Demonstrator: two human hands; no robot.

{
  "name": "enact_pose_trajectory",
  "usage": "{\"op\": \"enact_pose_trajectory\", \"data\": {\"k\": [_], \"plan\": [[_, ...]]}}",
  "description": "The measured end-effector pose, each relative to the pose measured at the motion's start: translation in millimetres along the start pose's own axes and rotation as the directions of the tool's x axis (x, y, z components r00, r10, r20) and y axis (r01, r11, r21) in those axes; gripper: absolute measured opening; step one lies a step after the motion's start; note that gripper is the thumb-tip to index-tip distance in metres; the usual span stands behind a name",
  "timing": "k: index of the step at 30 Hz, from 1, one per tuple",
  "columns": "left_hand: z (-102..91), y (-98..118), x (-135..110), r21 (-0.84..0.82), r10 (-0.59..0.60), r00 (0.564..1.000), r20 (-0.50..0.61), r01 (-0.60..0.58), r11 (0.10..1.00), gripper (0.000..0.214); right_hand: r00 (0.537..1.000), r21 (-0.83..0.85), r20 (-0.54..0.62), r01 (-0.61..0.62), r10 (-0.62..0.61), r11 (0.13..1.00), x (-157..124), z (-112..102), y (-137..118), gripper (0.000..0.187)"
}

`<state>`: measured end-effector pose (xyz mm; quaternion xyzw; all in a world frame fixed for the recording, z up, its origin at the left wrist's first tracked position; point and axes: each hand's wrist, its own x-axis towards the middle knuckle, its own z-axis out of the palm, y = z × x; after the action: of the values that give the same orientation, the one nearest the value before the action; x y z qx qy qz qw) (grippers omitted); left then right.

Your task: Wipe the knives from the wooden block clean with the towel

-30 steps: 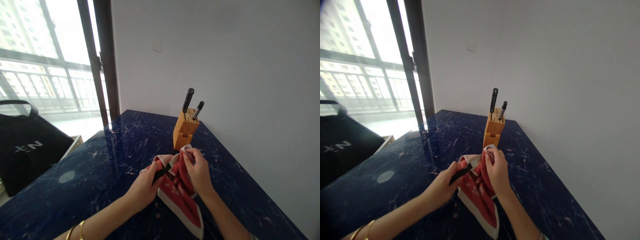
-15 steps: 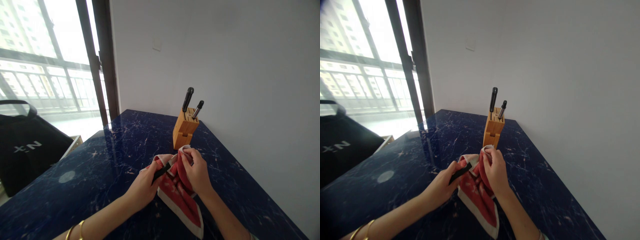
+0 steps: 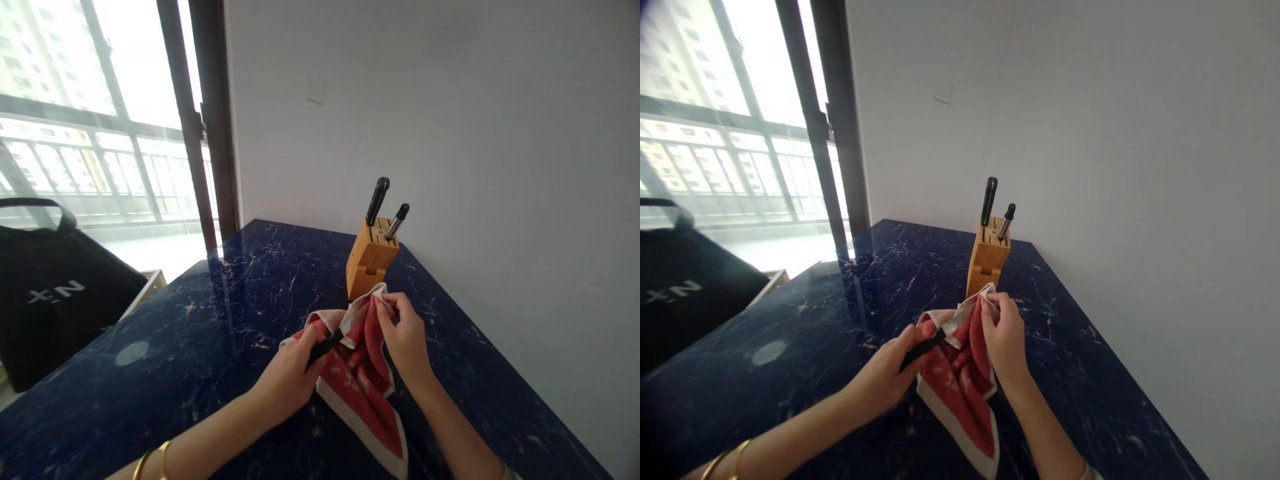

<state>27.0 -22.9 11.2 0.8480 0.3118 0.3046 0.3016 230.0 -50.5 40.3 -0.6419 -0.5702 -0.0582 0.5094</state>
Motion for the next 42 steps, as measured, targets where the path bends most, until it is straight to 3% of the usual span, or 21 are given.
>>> {"op": "enact_pose_trajectory", "data": {"k": [7, 13, 18, 24, 29, 36, 42], "plan": [[-2.5, 1, 1, -0.042, 0.023, 1.0, 0.015, -0.022, 0.999, 0.009, 0.992, 0.021, -0.105, -0.069, 0.071, 0.997, 5, -3, 13, 0.015], [-4.7, 3, 3, -0.281, -0.028, 1.0, 0.004, 0.029, 0.959, 0.007, 0.977, 0.133, -0.115, -0.164, 0.18, 0.977, 8, 1, 24, 0.019], [-4.8, 5, 5, -0.416, -0.066, 0.994, -0.089, 0.023, 0.909, 0.005, 0.981, 0.153, -0.096, -0.151, 0.166, 0.977, 3, 1, 11, 0.017], [-5.0, 2, 7, -0.402, -0.114, 0.987, -0.114, 0.059, 0.914, 0.005, 1.0, 0.125, -0.002, -0.008, 0.008, 0.992, -12, 6, -15, 0.01], [-1.8, 4, 5, -0.316, -0.12, 0.989, -0.092, 0.086, 0.945, 0.01, 0.989, 0.092, 0.078, 0.12, -0.128, 0.988, -19, 9, -23, 0.007], [-1.3, 6, 4, -0.224, -0.13, 0.989, -0.071, 0.112, 0.968, 0.009, 0.972, 0.143, 0.182, 0.127, -0.152, 0.982, -26, 15, -28, 0.008], [-1.4, 5, 5, -0.144, -0.106, 0.993, -0.06, 0.096, 0.985, 0.012, 0.969, 0.165, 0.188, 0.129, -0.16, 0.978, -30, 18, -32, 0.008]]}}
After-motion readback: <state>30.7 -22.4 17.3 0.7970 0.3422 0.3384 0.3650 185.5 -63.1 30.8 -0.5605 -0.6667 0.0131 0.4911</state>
